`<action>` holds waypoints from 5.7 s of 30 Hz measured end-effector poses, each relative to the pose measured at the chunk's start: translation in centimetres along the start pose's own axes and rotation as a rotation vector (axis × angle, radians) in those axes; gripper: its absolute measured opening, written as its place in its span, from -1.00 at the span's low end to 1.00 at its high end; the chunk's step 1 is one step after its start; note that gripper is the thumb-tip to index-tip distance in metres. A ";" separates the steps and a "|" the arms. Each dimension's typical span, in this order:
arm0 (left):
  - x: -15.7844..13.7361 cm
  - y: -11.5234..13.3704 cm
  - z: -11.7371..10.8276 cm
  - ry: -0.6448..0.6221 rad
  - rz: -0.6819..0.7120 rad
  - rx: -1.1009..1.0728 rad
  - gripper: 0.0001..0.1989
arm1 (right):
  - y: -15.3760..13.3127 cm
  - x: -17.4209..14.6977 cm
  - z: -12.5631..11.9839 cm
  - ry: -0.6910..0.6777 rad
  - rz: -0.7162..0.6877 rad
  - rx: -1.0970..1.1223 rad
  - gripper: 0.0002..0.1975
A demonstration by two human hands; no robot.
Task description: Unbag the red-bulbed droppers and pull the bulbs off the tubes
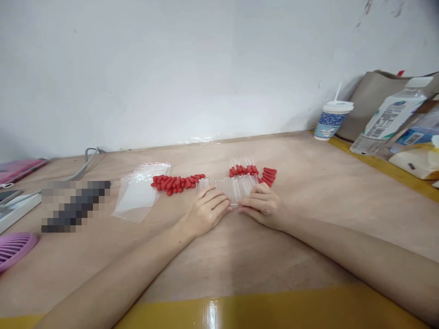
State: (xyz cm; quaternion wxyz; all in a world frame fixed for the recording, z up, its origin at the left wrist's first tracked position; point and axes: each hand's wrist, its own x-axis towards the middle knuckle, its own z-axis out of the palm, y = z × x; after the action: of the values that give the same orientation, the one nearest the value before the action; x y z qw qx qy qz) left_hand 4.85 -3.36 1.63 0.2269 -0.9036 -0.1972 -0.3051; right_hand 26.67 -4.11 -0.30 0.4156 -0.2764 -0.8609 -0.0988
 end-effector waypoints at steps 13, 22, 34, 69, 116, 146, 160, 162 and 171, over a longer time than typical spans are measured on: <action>0.4 0.2 0.7 0.029 0.082 0.035 -0.81 | -0.1 0.5 -0.3 0.004 0.016 -0.113 -0.87; 0.6 0.2 0.4 0.039 0.150 0.059 -0.89 | -0.3 0.3 -0.2 0.079 -0.112 -0.163 -0.91; 0.1 0.0 0.0 0.050 0.113 0.018 -0.93 | -0.8 0.6 -0.9 0.140 -0.195 -0.249 -0.90; -0.9 -2.9 0.1 0.002 -0.316 -0.104 -0.80 | 10.2 -2.0 -1.7 0.229 0.906 0.135 -0.62; -1.9 -2.6 -0.1 -0.044 -0.294 -0.132 -0.48 | 4.8 0.1 -2.7 0.056 0.457 -0.107 -0.85; -0.1 0.1 0.6 0.045 0.041 -0.075 -0.90 | 0.0 0.7 0.0 -0.005 -0.203 -0.162 -0.88; -0.5 0.1 0.0 0.048 0.031 -0.167 -0.90 | 0.5 0.4 -0.7 0.023 -0.347 -0.197 -0.83; -0.5 0.1 -0.1 0.047 0.026 -0.176 -0.90 | 0.6 0.3 -0.8 0.021 -0.359 -0.199 -0.81; -0.7 0.3 0.1 0.071 0.037 -0.153 -0.86 | 0.6 0.3 -1.4 0.041 -0.412 -0.197 -0.77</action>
State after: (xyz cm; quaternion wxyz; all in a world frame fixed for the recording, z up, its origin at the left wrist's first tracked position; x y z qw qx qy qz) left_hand 4.54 -3.67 1.04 0.1698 -0.9105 -0.1485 -0.3466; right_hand 27.76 -4.10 0.79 0.3749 -0.1319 -0.8768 -0.2708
